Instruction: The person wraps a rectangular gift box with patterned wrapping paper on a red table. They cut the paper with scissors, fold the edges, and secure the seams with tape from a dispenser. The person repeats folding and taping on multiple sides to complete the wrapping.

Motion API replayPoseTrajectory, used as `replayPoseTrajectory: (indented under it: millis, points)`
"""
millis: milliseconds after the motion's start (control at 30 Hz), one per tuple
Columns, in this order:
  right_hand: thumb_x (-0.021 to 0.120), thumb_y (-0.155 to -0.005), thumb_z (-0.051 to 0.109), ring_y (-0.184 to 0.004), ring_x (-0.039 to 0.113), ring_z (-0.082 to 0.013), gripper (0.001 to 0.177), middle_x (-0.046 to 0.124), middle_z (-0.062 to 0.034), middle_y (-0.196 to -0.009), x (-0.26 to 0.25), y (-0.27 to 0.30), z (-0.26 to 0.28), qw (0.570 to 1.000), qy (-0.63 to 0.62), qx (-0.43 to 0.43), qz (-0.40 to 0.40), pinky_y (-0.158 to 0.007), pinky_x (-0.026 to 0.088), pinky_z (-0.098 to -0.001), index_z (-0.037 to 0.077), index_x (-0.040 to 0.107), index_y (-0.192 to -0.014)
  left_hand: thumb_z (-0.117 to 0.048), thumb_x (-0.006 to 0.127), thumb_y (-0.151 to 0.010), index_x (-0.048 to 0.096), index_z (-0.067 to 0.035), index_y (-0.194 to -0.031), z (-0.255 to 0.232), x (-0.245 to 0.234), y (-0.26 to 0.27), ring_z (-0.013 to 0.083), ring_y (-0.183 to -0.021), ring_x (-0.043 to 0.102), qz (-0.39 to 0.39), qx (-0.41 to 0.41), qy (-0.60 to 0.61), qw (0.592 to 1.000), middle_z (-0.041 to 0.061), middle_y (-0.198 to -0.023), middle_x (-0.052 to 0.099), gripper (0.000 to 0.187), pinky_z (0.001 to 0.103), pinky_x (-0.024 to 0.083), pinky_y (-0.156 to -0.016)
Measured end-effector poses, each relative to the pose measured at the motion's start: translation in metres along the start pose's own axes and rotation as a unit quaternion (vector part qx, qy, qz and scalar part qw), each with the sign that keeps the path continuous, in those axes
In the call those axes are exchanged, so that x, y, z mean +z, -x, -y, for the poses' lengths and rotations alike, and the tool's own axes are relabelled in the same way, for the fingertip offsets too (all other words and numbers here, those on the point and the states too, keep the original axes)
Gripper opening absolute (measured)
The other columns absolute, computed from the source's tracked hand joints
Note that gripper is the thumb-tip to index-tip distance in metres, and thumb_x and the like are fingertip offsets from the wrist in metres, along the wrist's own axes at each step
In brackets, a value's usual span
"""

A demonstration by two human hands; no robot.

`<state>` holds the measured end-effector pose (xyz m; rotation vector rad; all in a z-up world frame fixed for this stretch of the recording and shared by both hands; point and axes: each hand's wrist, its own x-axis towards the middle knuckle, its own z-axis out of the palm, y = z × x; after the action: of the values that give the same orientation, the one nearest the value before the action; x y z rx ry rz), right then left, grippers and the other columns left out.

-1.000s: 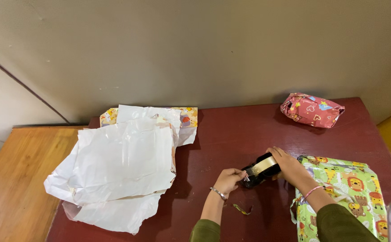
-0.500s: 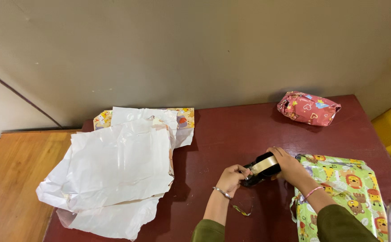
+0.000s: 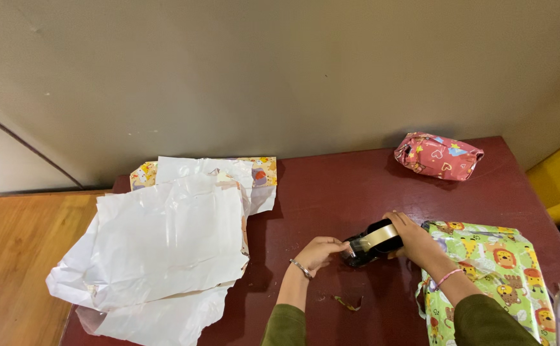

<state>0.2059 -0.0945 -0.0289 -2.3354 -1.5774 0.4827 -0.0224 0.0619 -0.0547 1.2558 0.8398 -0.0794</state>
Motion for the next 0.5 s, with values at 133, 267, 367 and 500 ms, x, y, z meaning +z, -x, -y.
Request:
replayPoseTrajectory:
  millis: [133, 267, 367, 500]
  points:
    - [0.099, -0.050, 0.014, -0.135, 0.046, -0.0336, 0.108, 0.045, -0.0102, -0.145, 0.002, -0.001, -0.001, 1.000, -0.001, -0.014, -0.005, -0.111, 0.043, -0.0418, 0.018, 0.042, -0.141, -0.047, 0.075, -0.084, 0.077, -0.011, -0.098, -0.001, -0.003, 0.006, 0.0292, -0.119, 0.067, -0.016, 0.079, -0.092, 0.993, 0.017, -0.112, 0.077, 0.039, 0.046, 0.041, -0.111]
    - [0.097, -0.050, 0.013, -0.136, 0.048, -0.0314, 0.104, 0.048, -0.0067, -0.144, 0.003, 0.001, 0.000, 1.000, -0.007, -0.013, -0.020, -0.109, 0.047, -0.0409, 0.018, 0.044, -0.140, -0.055, 0.074, -0.084, 0.077, -0.010, -0.102, 0.005, 0.002, 0.011, 0.0321, -0.121, 0.063, -0.074, 0.085, -0.180, 0.977, 0.017, -0.121, 0.071, 0.049, 0.049, 0.045, -0.109]
    - [0.098, -0.051, 0.014, -0.135, 0.049, -0.0303, 0.104, 0.049, -0.0060, -0.142, 0.000, 0.002, 0.005, 1.000, 0.001, -0.002, -0.008, -0.109, 0.047, -0.0402, 0.017, 0.044, -0.139, -0.059, 0.072, -0.086, 0.076, -0.009, -0.103, 0.004, 0.007, 0.015, 0.0309, -0.120, 0.063, -0.109, 0.108, -0.225, 0.962, 0.017, -0.122, 0.070, 0.053, 0.048, 0.047, -0.106]
    - [0.097, -0.051, 0.015, -0.133, 0.049, -0.0314, 0.104, 0.049, -0.0075, -0.141, -0.001, 0.003, 0.005, 0.999, 0.003, -0.027, -0.021, -0.109, 0.046, -0.0413, 0.015, 0.043, -0.140, -0.056, 0.073, -0.086, 0.077, -0.008, -0.100, 0.010, 0.007, 0.015, 0.0305, -0.116, 0.065, -0.143, 0.114, -0.227, 0.957, 0.016, -0.121, 0.066, 0.051, 0.045, 0.053, -0.102]
